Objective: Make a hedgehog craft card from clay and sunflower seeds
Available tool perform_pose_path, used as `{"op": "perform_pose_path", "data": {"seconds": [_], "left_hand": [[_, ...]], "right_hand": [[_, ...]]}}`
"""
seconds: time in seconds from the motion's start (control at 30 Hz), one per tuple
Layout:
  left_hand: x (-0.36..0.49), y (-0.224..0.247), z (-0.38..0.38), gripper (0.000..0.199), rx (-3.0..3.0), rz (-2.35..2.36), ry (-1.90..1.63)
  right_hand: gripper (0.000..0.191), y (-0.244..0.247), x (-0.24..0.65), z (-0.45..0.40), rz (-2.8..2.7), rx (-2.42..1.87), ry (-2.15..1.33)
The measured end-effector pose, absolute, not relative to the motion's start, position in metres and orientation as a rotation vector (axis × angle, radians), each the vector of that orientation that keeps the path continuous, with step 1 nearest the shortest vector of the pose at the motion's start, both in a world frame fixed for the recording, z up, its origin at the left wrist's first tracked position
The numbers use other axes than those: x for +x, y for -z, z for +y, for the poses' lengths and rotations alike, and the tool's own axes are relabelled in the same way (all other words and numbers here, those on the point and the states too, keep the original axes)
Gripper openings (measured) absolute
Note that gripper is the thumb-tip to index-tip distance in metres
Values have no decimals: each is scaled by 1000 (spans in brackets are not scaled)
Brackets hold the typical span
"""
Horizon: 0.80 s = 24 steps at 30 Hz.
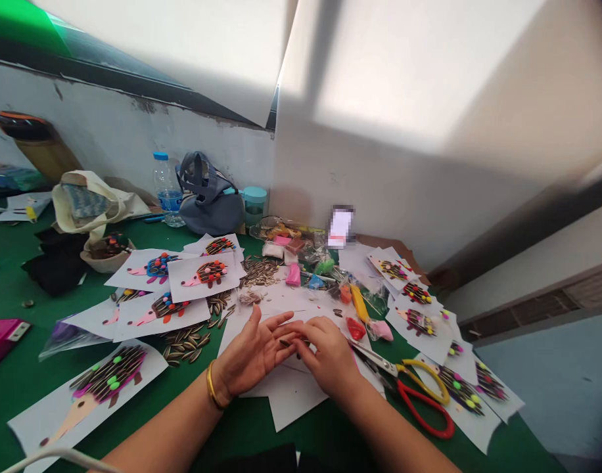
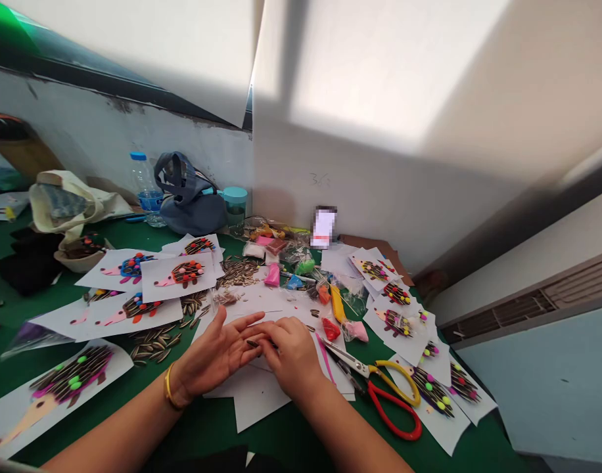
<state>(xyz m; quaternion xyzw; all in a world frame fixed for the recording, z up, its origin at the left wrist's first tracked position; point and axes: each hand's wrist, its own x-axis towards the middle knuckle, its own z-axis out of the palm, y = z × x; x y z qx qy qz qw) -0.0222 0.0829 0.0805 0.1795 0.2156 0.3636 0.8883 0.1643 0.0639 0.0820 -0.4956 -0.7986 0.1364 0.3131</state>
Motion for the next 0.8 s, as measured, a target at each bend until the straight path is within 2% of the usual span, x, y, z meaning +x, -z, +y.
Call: {"op": "perform_pose_path", "data": {"seconds": [0.37,0.5,0.57,0.7,0.8], "left_hand": [[-21,-78,78,71,365,360,-724],[-19,-76,74,70,462,370,-693],[-18,-73,74,61,526,410,-694],[-15,-68,75,38,795,584,-680],[-14,-65,78,34,985,699,-633]], "right_hand": [[11,-74,154,60,-2204,-1204,-365],[17,-75,159,55,-2195,-1195,-382],[22,-77,161,53,-2144,-1181,-418],[15,-80,166,50,-1909,-1215,-521],[12,-80,169,50,-1818,-1208,-605]]}}
